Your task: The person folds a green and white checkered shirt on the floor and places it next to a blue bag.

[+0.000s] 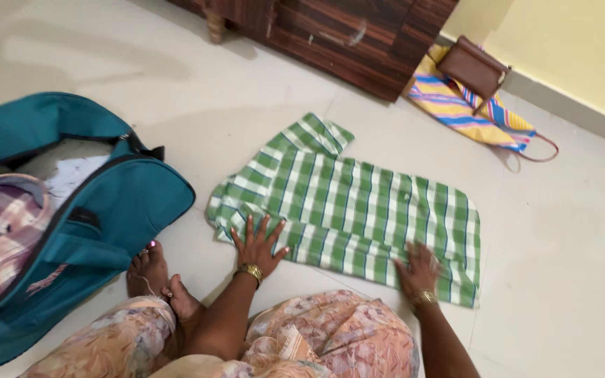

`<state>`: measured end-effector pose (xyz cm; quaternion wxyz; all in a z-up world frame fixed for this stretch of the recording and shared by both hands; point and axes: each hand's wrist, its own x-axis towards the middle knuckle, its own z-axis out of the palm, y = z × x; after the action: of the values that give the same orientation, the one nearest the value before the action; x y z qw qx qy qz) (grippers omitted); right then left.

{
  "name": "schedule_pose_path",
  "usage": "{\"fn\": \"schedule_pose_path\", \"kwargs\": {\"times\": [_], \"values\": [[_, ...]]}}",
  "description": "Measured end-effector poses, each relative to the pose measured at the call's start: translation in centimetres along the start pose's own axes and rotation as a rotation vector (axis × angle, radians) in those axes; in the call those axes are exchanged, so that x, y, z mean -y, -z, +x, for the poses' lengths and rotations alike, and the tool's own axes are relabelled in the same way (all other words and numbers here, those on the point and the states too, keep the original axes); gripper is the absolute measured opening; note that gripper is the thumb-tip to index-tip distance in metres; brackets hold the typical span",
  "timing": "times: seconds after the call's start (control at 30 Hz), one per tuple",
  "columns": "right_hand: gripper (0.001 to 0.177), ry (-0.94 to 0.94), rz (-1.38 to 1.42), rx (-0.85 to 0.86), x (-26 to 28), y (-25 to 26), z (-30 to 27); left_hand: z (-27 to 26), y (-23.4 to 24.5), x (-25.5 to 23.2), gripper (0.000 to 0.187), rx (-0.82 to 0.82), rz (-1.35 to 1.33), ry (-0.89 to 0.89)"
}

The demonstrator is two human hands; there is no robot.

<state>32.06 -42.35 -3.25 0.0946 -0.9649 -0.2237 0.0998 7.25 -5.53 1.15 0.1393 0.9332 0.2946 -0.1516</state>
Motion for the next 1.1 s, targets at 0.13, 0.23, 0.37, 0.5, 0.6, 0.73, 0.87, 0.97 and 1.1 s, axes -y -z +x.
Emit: {"fn": "schedule_pose_path", "kwargs": {"times": [0.13, 0.23, 0.37, 0.5, 0.6, 0.73, 0.87, 0.97, 1.1], "values": [[0.072, -0.061, -0.011, -0.038, -2.9, 1.3, -4.9, -2.3, -0.9, -0.5, 0.076, 0.062, -0.008, -0.031], [0.072, -0.115, -0.094, -0.018, -2.8, 0.9, -7.6, -3.5, -3.0, -0.5, 0.073, 0.069, 0.005, -0.05], [0.076, -0.061, -0.26, -0.117, -2.6, 2.0, -7.8, -3.3, -5.3, -1.3, 0.06, -0.025, -0.089, 0.024], [0.052, -0.508, 0.363, -0.091, -2.3, 4.8, -1.6, 0.7, -2.7, -2.0, 0.068, -0.145, -0.078, -0.003], [0.05, -0.32, 0.498, -0.228, 0.9, 5.0, 6.2, 0.9, -1.2, -1.7, 0.076, -0.085, -0.078, -0.051], [0.057, -0.311, 0.843, 0.031, 9.8, 4.0, 18.2, 0.2, -0.3, -1.3, 0.077, -0.036, -0.077, -0.073], [0.068, -0.278, 0.701, 0.098, 18.6, 2.4, 25.2, 0.1, 0.0, -1.2, 0.077, 0.016, -0.051, -0.053], [0.085, -0.52, 0.496, 0.18, 22.6, 1.3, 28.1, 0.3, 0.0, -1.0, 0.076, 0.017, -0.048, -0.063], [0.067, -0.336, 0.531, 0.157, 24.1, 0.2, 30.9, 0.5, 0.1, -0.8, 0.076, 0.048, -0.064, -0.068]]}}
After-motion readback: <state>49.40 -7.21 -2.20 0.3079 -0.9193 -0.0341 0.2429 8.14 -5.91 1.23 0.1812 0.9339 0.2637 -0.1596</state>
